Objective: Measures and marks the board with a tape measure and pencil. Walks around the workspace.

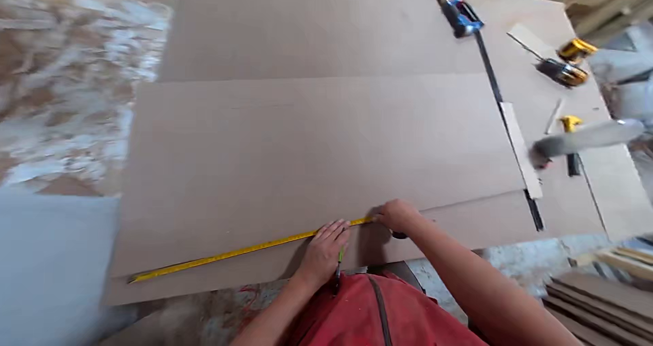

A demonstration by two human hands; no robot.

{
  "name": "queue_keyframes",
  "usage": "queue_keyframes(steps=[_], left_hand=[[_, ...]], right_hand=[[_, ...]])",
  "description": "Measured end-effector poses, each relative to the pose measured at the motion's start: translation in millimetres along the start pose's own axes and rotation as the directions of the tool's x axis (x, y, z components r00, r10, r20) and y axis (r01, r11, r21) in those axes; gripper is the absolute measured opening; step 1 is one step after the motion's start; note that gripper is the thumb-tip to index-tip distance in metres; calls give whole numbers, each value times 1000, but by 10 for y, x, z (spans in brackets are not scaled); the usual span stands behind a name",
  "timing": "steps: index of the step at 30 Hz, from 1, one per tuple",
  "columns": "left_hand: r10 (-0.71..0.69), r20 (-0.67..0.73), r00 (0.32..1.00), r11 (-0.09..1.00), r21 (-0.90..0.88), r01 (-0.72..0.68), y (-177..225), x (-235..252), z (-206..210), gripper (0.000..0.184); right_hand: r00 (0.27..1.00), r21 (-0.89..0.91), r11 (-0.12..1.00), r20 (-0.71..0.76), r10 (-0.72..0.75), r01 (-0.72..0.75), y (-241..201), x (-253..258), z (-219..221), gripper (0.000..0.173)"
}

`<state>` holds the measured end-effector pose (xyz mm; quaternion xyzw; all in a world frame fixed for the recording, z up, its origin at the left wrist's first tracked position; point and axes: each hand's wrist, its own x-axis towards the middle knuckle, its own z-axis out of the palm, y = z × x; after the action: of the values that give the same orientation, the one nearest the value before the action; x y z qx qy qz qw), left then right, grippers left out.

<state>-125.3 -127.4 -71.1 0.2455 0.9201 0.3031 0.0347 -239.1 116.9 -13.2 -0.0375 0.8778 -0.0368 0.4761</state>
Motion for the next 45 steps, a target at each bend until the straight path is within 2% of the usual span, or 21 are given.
queue_keyframes(steps=[4,8,9,11,13,15,20,23,29,35,37,39,41,45], left_hand=[[-16,27,1000,990,140,12,117,59,116,34],[-124,169,978,949,309,67,337,115,141,38],[-173,175,969,941,319,110,403,121,134,38],[-305,99,947,904,342,255,465,99,75,37],[-442,8,897,823,402,402,396,101,-64,35],[-525,14,851,748,484,454,228,134,-210,30],[-386,189,903,802,553,228,-91,86,-409,16],[-352,217,911,820,540,188,-130,95,-484,14],[-484,143,863,825,404,395,-181,69,-493,16],[-528,40,849,787,400,470,74,128,-352,26],[-430,47,902,861,321,394,276,160,-213,32],[-265,64,962,941,237,243,470,184,-8,28],[-128,44,991,976,185,118,602,210,235,26],[-72,23,997,981,183,66,654,271,473,30]], right_hand=[[998,37,998,23,50,-51,4,17,-32,52],[999,31,999,26,41,-41,-7,-54,-100,50],[999,34,999,33,38,-39,-1,-83,-125,50],[998,38,999,50,24,-26,9,-132,-147,47],[998,58,998,65,3,-7,21,-157,-171,44],[997,65,998,70,-23,19,43,-131,-191,43],[997,70,997,61,-50,46,75,-127,-177,39],[998,77,996,54,-39,35,63,-122,-172,40],[998,83,996,54,25,-29,34,-109,-136,41],[997,59,997,47,55,-58,17,-97,-134,45],[996,65,995,51,67,-70,14,-98,-148,45],[995,76,994,56,80,-84,2,-111,-158,45],[995,70,993,56,88,-91,2,-121,-160,44],[996,54,995,46,78,-80,20,-107,-166,46]])
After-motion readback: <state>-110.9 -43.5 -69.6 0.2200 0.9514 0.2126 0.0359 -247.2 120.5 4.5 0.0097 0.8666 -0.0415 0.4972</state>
